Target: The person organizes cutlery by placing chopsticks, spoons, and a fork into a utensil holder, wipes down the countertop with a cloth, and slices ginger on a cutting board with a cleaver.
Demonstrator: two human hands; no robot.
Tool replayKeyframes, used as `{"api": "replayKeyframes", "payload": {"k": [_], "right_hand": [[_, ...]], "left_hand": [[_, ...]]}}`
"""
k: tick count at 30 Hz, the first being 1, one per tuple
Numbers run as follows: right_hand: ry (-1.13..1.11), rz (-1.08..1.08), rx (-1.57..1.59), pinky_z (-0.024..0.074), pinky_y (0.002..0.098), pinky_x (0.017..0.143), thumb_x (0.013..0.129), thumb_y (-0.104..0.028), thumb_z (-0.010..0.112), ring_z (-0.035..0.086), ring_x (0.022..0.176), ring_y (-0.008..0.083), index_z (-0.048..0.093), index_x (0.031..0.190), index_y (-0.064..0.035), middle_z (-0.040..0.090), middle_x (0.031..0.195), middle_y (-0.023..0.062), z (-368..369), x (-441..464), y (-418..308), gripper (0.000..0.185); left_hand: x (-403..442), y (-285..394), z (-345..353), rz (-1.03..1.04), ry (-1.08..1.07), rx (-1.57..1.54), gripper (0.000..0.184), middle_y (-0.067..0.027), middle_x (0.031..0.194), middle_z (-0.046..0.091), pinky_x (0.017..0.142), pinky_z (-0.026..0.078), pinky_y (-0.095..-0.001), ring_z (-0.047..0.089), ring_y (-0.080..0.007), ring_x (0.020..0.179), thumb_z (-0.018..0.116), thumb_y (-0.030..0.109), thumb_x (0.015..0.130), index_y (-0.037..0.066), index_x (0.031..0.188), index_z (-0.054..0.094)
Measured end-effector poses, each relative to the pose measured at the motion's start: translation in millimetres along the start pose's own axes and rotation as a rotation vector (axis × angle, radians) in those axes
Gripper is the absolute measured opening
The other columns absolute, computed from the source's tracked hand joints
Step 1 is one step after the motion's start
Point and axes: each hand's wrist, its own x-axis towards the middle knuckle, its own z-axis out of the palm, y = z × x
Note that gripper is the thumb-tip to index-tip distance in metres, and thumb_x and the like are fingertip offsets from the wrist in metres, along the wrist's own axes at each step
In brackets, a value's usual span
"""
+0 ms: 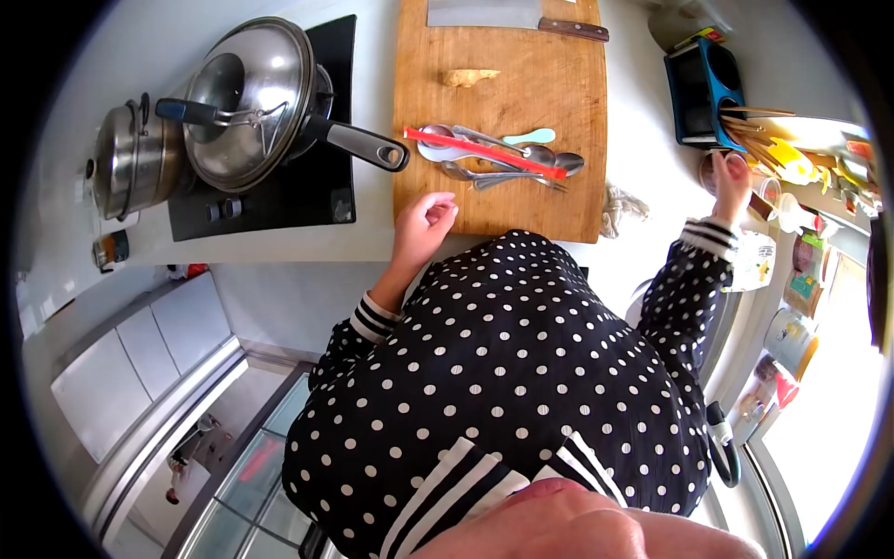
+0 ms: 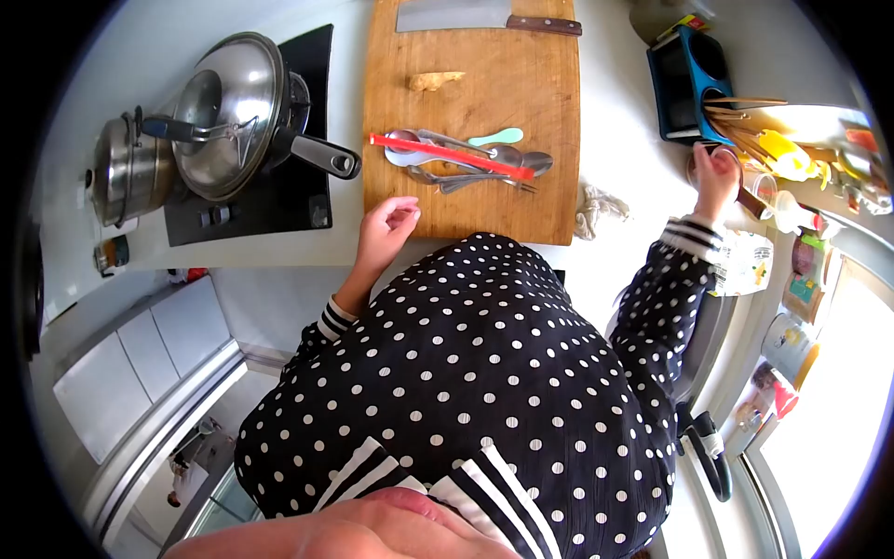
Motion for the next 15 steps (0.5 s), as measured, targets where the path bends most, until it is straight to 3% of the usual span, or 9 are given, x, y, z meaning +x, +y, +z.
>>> {"api": "replayKeyframes", "payload": {"k": [1, 3, 7, 8, 11, 15], "right_hand": [[0.026, -0.013, -0.063, 0.0448, 0.0199, 0.056, 0.07, -0.021, 0.075, 0.054, 0.06, 0.0076, 0.059, 0.095, -0.0024, 0.06, 0.074, 0.0021, 9.5, -26.9, -16.6, 0.034], [-0.204, -0.067, -0.228, 0.0451, 0.0199, 0.057, 0.074, -0.017, 0.071, 0.055, 0.061, 0.0088, 0.061, 0.093, -0.0032, 0.061, 0.075, 0.0033, 30.1, -81.6, -55.6, 0.026], [-0.641, -0.402, -0.068, 0.0461, 0.0239, 0.057, 0.076, -0.011, 0.065, 0.058, 0.064, 0.0143, 0.064, 0.086, -0.0033, 0.062, 0.078, 0.0074, 97.5, -168.7, -93.4, 0.013], [-0.741, -0.394, -0.071, 0.0462, 0.0259, 0.057, 0.074, -0.009, 0.066, 0.059, 0.068, 0.0171, 0.064, 0.083, -0.0024, 0.062, 0.08, 0.0089, 111.7, -180.5, -107.5, 0.012], [-0.765, -0.52, -0.151, 0.0472, 0.032, 0.06, 0.073, -0.014, 0.064, 0.059, 0.067, 0.0244, 0.065, 0.08, -0.006, 0.059, 0.077, 0.0093, 145.0, -196.6, -121.5, 0.011], [-0.701, -0.476, -0.149, 0.0474, 0.0322, 0.06, 0.074, -0.014, 0.064, 0.059, 0.066, 0.0243, 0.064, 0.08, -0.0054, 0.059, 0.077, 0.0094, 146.5, -198.5, -139.2, 0.011]], "left_hand": [[1.7, 0.2, 0.7, 0.017, 0.006, 0.011, 0.023, -0.0057, 0.084, 0.062, 0.061, 0.045, -0.0224, 0.055, -0.0087, 0.068, 0.062, 0.008, 0.078, 0.0, 0.1, 0.059], [11.6, 6.7, 1.2, 0.113, 0.079, 0.154, 0.018, -0.0053, 0.082, 0.06, 0.059, 0.045, -0.0251, 0.057, -0.0146, 0.065, 0.062, 0.007, 0.077, 0.003, 0.095, 0.06], [51.3, 19.1, 6.5, 0.412, 0.185, 0.476, 0.017, -0.0062, 0.083, 0.058, 0.059, 0.047, -0.0287, 0.058, -0.0203, 0.069, 0.063, 0.006, 0.075, 0.006, 0.092, 0.062], [63.4, 21.1, 8.6, 0.498, 0.195, 0.533, 0.017, -0.0066, 0.084, 0.057, 0.059, 0.047, -0.0291, 0.058, -0.0209, 0.07, 0.063, 0.006, 0.074, 0.007, 0.092, 0.062], [89.5, 22.8, 11.5, 0.543, 0.062, 0.753, 0.018, -0.0058, 0.085, 0.058, 0.063, 0.047, -0.0333, 0.058, -0.0238, 0.077, 0.064, 0.007, 0.071, 0.007, 0.09, 0.063], [105.8, 27.3, 3.2, 0.502, -0.044, 0.786, 0.012, -0.0049, 0.081, 0.058, 0.064, 0.046, -0.0343, 0.056, -0.0242, 0.08, 0.064, 0.01, 0.071, 0.009, 0.083, 0.065]]}}
